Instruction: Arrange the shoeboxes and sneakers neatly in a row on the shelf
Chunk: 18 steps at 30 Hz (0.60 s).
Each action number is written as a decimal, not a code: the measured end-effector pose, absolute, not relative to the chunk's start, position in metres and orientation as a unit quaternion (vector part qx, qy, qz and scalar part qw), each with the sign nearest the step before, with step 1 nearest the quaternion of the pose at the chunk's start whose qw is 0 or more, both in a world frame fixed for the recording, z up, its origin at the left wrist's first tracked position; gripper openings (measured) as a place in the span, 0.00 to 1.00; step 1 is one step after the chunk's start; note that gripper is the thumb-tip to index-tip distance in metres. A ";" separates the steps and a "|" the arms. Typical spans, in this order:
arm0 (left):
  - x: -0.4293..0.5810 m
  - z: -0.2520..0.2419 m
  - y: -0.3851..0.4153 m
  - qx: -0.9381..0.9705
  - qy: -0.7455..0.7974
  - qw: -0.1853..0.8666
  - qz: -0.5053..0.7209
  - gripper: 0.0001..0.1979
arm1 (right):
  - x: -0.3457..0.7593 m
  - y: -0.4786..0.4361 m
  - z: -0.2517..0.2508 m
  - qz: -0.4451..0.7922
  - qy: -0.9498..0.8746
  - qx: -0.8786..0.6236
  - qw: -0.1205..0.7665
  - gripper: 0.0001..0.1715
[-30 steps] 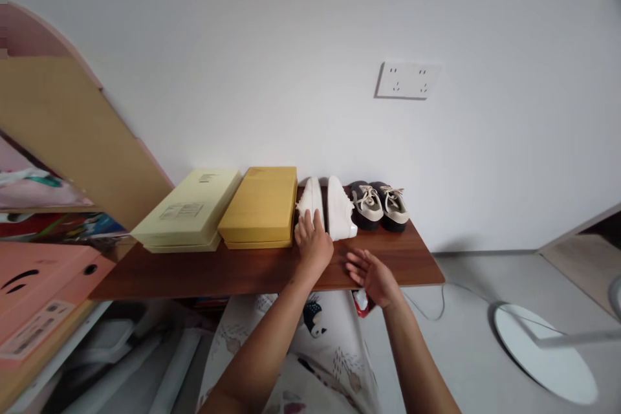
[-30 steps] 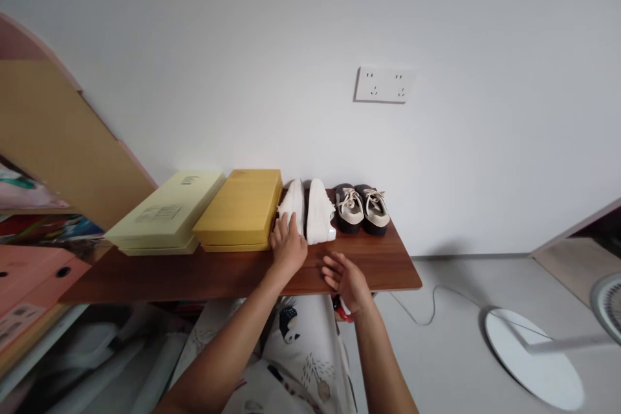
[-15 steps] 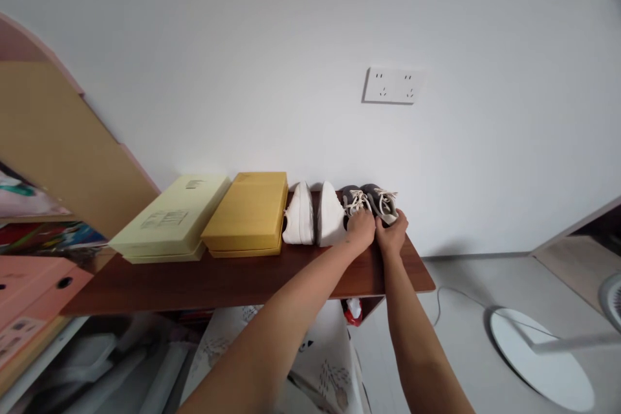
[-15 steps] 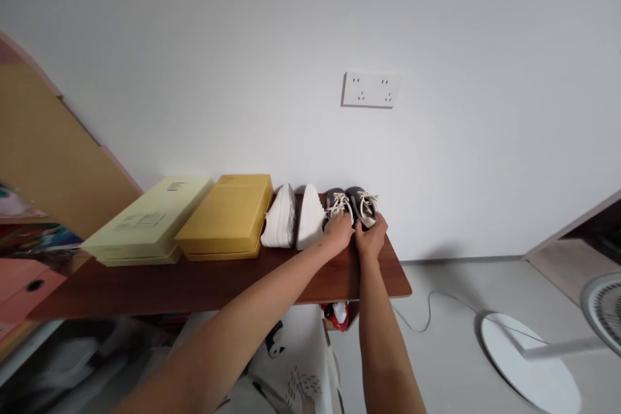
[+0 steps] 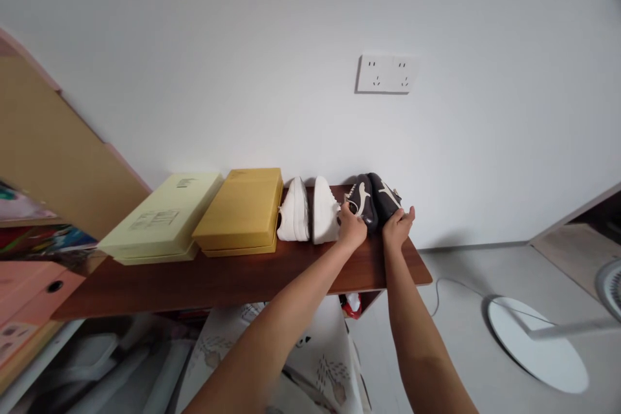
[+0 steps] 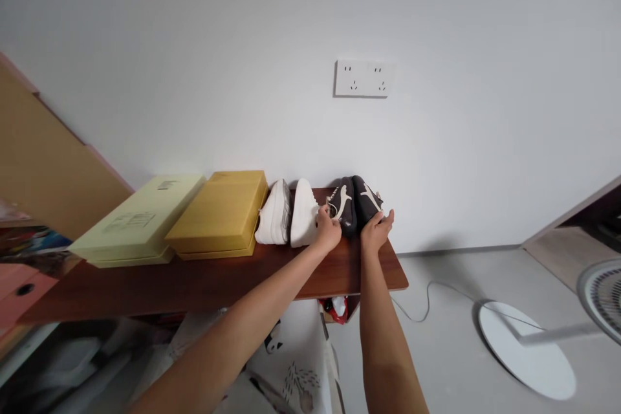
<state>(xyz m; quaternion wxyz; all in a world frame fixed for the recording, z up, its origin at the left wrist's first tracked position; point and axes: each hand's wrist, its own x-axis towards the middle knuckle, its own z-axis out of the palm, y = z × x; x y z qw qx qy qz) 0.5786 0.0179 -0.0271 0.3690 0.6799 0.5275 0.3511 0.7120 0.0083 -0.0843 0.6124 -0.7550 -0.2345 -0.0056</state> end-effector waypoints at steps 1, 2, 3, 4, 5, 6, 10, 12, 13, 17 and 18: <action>0.574 -0.026 0.009 0.677 0.514 0.376 0.368 0.31 | 0.711 0.008 -0.083 -0.009 -0.233 -0.758 0.609 0.39; 0.567 -0.025 -0.001 0.683 0.488 0.386 0.384 0.32 | 0.709 0.007 -0.082 -0.013 -0.233 -0.761 0.605 0.39; 0.558 -0.025 -0.013 0.695 0.453 0.395 0.395 0.32 | 0.708 0.006 -0.081 -0.017 -0.234 -0.764 0.601 0.38; 0.546 -0.026 -0.025 0.711 0.414 0.406 0.398 0.32 | 0.707 0.005 -0.080 -0.022 -0.237 -0.766 0.597 0.38; 0.532 -0.028 -0.038 0.730 0.377 0.416 0.390 0.31 | 0.705 0.004 -0.080 -0.026 -0.241 -0.768 0.593 0.38; 0.516 -0.030 -0.050 0.747 0.351 0.422 0.376 0.29 | 0.703 0.004 -0.080 -0.030 -0.246 -0.769 0.589 0.38; 0.439 -0.039 -0.086 0.816 0.314 0.395 0.284 0.23 | 0.700 -0.001 -0.080 -0.045 -0.264 -0.775 0.572 0.37; 0.399 -0.041 -0.094 0.841 0.313 0.378 0.227 0.19 | 0.700 -0.006 -0.076 -0.046 -0.257 -0.778 0.571 0.36; 0.382 -0.042 -0.097 0.851 0.312 0.374 0.196 0.16 | 0.698 -0.011 -0.072 -0.051 -0.250 -0.777 0.575 0.36; 0.340 -0.055 -0.110 0.866 0.309 0.378 0.104 0.12 | 0.649 -0.049 -0.049 -0.075 -0.260 -0.743 0.613 0.34; 0.339 -0.061 -0.114 0.866 0.307 0.384 0.091 0.12 | 0.623 -0.064 -0.044 -0.063 -0.306 -0.727 0.612 0.32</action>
